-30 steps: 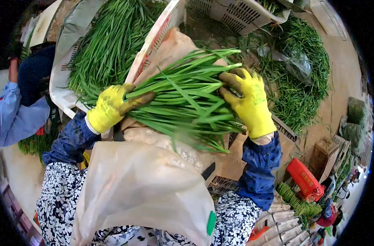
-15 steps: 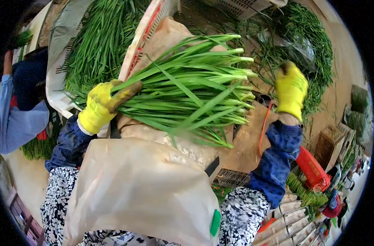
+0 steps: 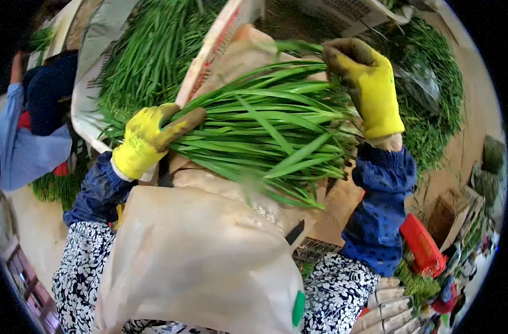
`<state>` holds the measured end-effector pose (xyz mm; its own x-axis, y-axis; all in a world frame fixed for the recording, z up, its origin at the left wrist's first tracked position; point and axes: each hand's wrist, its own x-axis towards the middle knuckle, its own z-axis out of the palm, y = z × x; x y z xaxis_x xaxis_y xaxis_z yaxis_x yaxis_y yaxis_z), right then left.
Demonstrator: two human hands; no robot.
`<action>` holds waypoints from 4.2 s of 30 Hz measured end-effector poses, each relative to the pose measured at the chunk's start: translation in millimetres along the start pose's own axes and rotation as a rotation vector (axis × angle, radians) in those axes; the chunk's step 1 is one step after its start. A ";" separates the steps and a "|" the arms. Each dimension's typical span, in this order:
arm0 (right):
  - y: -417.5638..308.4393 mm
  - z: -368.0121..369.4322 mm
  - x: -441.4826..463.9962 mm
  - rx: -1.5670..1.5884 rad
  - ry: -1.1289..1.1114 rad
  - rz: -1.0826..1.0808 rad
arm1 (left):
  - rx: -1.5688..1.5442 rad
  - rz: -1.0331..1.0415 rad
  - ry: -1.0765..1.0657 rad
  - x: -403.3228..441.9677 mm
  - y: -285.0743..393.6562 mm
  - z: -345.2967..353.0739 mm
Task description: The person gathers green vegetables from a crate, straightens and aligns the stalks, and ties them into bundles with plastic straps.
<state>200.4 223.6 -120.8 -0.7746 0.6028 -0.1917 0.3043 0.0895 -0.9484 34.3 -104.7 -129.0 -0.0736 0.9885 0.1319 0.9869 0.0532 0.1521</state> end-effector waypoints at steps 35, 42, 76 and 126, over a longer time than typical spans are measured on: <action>48.1 -122.1 -31.3 -1.013 0.545 0.019 | -0.115 -0.058 -0.077 -1.9 5.7 13.4; 19.7 13.6 -81.3 -0.914 0.205 -0.189 | -0.154 -0.164 -0.037 -1.5 13.4 18.6; 22.9 -44.2 -61.8 -0.757 0.041 -0.222 | -0.181 -0.275 0.032 -8.0 15.9 26.7; -36.0 -13.5 -88.7 -0.834 -0.036 -0.507 | -0.269 -0.324 0.096 -10.2 13.6 37.8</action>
<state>265.6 177.6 -66.3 -0.9341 0.3145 0.1687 0.2143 0.8723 -0.4396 53.9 -108.8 -165.3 -0.3991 0.9085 0.1240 0.8392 0.3074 0.4487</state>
